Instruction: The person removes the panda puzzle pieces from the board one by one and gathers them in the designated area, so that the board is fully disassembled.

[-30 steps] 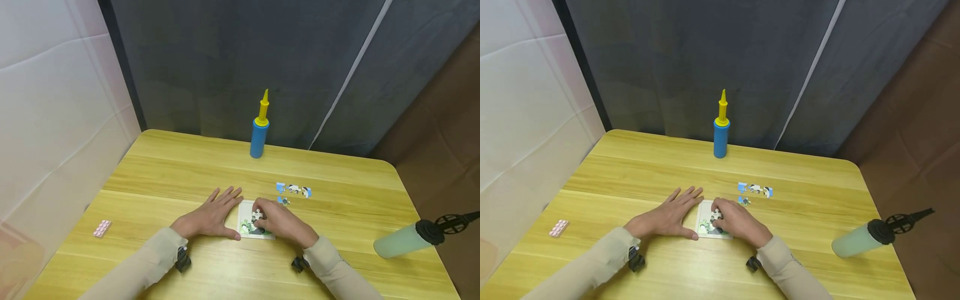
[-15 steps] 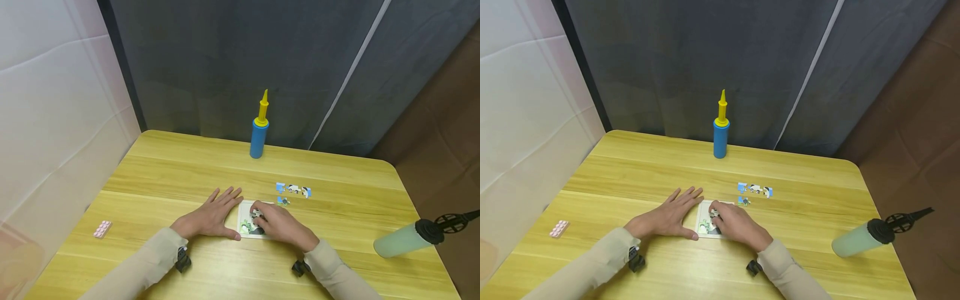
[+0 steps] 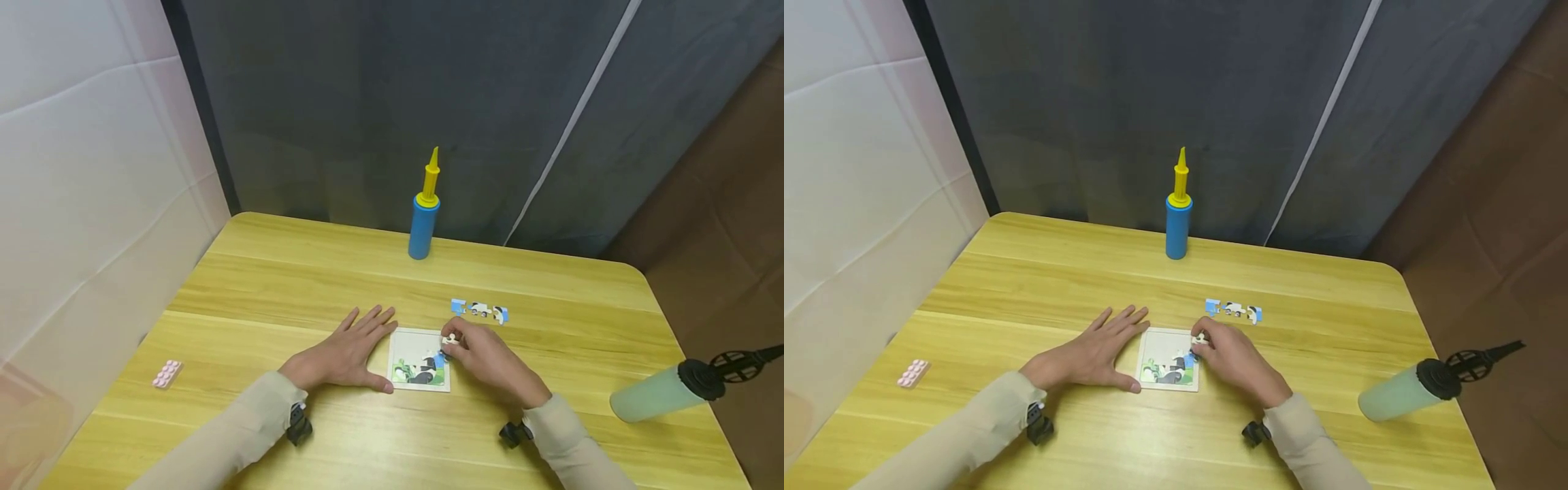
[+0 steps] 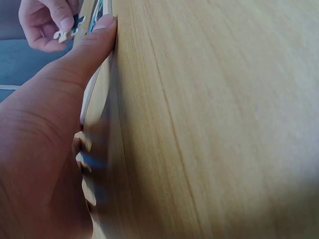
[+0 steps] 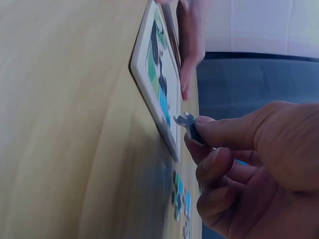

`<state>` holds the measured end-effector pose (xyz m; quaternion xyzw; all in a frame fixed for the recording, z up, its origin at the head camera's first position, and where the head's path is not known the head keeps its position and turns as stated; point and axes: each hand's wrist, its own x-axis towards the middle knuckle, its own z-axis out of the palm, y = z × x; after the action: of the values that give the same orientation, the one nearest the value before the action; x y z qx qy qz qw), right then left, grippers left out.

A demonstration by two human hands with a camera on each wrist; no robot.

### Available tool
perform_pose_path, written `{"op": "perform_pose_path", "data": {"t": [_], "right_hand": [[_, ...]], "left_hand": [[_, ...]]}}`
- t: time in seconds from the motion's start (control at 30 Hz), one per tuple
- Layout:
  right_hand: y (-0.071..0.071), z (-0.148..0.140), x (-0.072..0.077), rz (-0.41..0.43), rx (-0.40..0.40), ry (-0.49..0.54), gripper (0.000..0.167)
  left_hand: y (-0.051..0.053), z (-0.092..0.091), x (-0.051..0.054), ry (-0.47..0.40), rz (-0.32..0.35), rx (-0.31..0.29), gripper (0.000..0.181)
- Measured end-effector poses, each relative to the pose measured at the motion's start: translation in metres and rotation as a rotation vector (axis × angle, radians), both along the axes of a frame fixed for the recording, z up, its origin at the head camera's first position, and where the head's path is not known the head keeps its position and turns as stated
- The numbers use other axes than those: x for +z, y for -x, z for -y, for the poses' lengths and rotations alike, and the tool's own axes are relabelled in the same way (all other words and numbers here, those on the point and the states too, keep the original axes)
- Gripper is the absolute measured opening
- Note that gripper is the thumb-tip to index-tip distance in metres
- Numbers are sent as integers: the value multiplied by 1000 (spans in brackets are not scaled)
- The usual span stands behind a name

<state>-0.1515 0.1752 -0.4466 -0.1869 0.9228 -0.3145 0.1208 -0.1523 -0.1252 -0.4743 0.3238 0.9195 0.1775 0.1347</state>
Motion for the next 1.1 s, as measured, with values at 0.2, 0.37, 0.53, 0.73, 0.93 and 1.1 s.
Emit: {"op": "perform_pose_path", "data": {"t": [0.2,0.37,0.53,0.73,0.93,1.1], "right_hand": [[5,-16,-1,-31,-27,-13,9],[9,-27,0,-54,-43,-27,5],[13,-37,1,-75,-62,-46,3],[18,-47,3,-70,-74,-56,3],[22,-53,0,-54,-82,-65,5],[26,-55,-2,-58,-98,-69,3]], "left_hand": [[0,0,0,-1,-2,-2,118],[1,0,0,-2,-2,0,118],[1,1,0,-3,2,-2,118],[0,0,0,-8,0,-1,118],[0,0,0,-8,-3,-1,118],[0,0,0,-9,-3,0,118]]}}
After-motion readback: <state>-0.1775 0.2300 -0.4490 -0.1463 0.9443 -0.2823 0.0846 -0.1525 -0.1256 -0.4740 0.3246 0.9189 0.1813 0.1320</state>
